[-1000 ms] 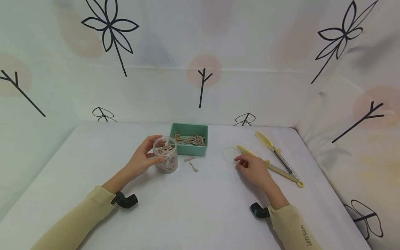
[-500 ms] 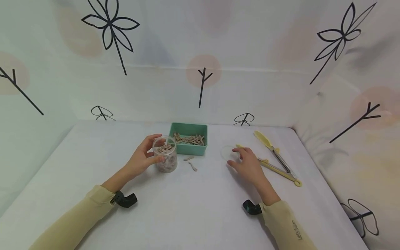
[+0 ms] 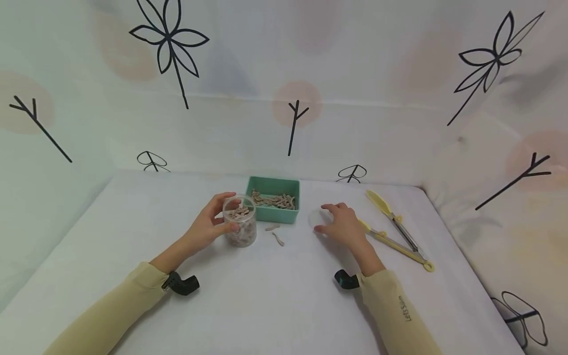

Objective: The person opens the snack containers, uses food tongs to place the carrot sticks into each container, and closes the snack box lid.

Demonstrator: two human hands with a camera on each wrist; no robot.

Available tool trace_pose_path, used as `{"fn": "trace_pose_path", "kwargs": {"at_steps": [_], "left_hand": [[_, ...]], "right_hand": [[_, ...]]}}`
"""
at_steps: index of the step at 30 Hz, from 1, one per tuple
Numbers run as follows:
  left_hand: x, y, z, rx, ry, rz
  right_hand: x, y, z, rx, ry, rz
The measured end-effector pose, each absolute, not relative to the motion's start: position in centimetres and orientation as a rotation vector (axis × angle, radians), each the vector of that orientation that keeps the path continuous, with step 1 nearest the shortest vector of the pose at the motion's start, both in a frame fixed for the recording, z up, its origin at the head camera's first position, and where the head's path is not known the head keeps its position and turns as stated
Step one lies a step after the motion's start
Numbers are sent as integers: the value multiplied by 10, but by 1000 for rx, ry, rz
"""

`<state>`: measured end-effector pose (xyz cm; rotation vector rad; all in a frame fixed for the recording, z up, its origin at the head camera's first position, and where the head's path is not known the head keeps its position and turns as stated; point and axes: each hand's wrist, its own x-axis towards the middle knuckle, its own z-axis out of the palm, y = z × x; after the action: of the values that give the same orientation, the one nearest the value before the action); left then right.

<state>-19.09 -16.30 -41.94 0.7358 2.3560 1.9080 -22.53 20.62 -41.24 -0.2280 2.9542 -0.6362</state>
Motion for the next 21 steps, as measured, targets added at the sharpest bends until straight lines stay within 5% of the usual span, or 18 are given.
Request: {"fn": "trace_pose_path", "kwargs": {"at_steps": [21], "left_hand": [[-194,-164,-424,747,2366,1875]], "right_hand": [[-219,199,-415,-408,2942,-654]]}}
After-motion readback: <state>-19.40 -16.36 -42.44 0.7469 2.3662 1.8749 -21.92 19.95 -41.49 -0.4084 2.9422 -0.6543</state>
